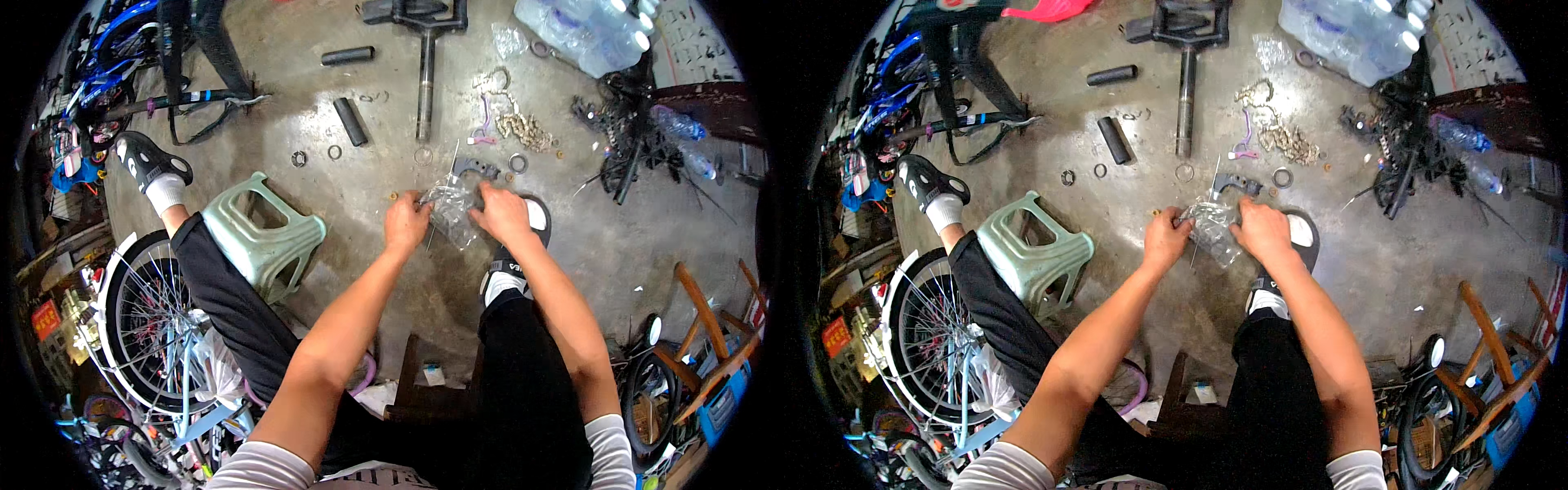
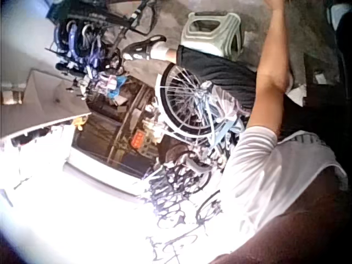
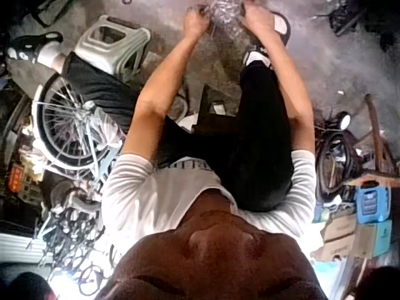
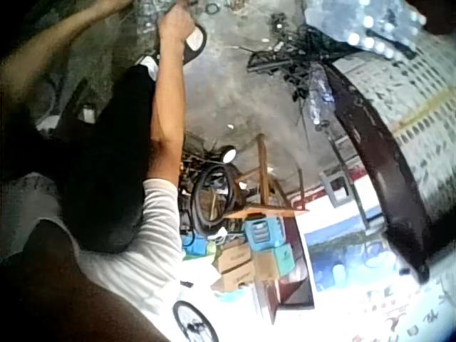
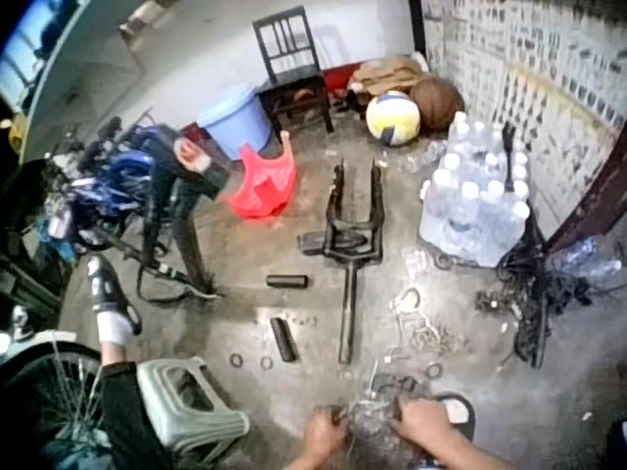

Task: The person handles a hammer and metal pieces while seated, then coils a black cable and picks up a bicycle frame.

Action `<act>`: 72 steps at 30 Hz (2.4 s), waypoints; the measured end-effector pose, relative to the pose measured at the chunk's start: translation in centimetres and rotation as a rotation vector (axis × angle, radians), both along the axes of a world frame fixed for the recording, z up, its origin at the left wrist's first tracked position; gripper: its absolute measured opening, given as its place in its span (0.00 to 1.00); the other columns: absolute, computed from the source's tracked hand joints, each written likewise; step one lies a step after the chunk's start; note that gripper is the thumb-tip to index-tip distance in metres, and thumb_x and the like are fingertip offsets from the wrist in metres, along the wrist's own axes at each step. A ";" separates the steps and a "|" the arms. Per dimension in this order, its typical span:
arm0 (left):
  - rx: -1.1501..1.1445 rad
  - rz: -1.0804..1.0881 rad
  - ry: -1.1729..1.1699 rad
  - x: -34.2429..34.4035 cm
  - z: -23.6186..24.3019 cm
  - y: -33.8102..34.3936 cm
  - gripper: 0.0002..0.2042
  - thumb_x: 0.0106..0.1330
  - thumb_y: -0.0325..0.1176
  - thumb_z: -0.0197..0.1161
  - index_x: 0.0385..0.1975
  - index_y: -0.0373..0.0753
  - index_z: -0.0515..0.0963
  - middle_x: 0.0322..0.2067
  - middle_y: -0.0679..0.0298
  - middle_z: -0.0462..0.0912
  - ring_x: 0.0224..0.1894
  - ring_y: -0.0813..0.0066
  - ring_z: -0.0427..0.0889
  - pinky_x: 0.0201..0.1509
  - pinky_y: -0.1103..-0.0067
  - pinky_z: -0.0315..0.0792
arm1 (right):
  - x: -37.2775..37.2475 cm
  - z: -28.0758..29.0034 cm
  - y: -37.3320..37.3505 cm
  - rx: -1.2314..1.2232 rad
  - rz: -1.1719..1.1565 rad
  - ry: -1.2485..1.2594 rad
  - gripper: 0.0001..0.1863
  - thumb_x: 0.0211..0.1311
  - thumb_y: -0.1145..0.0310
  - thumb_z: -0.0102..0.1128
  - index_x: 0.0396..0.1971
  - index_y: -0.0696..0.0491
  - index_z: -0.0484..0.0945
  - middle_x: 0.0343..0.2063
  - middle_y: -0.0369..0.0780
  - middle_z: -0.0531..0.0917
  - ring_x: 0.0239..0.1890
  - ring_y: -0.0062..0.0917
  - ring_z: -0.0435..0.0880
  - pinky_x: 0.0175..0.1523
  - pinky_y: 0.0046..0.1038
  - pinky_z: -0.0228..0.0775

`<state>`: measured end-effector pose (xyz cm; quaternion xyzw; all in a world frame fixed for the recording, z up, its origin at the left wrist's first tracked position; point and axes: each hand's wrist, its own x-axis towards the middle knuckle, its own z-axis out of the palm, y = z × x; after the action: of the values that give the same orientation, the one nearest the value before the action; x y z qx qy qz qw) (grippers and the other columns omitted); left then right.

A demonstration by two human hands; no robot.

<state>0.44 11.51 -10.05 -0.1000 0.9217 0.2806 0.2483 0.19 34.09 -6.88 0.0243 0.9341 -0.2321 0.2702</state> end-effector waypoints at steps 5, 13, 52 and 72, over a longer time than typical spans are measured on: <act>0.193 0.117 -0.142 -0.4 2.1 -2.5 0.15 0.68 0.36 0.66 0.47 0.32 0.80 0.34 0.55 0.87 0.32 0.63 0.85 0.38 0.69 0.78 | 1.2 -1.0 -0.9 -0.484 -0.151 -0.016 0.16 0.62 0.55 0.69 0.34 0.54 0.81 0.28 0.47 0.86 0.36 0.44 0.87 0.42 0.43 0.76; 0.279 0.309 -0.015 -9.1 9.4 -9.0 0.12 0.74 0.33 0.62 0.48 0.30 0.78 0.30 0.63 0.81 0.24 0.76 0.78 0.27 0.76 0.74 | 2.8 -3.3 -0.2 -0.535 -0.284 0.115 0.12 0.67 0.61 0.65 0.38 0.55 0.81 0.29 0.46 0.86 0.34 0.44 0.86 0.39 0.40 0.75; 0.074 -0.388 0.354 -13.0 1.6 15.2 0.13 0.65 0.38 0.67 0.43 0.37 0.80 0.40 0.53 0.83 0.44 0.48 0.83 0.47 0.58 0.77 | 3.0 -2.3 -0.5 -0.583 -0.204 0.185 0.12 0.66 0.62 0.62 0.36 0.57 0.81 0.36 0.49 0.85 0.39 0.49 0.85 0.45 0.47 0.77; 0.043 -0.078 0.246 0.6 2.6 4.8 0.20 0.64 0.30 0.69 0.56 0.41 0.77 0.44 0.54 0.81 0.37 0.60 0.84 0.44 0.67 0.78 | 2.8 -2.0 0.1 -0.706 -0.291 0.224 0.12 0.66 0.60 0.64 0.36 0.55 0.80 0.32 0.46 0.85 0.33 0.43 0.85 0.39 0.39 0.76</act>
<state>1.00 16.28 -7.46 -0.0233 0.9422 0.3006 0.1460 2.99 34.20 -8.86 0.0365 0.8074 -0.5760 0.1228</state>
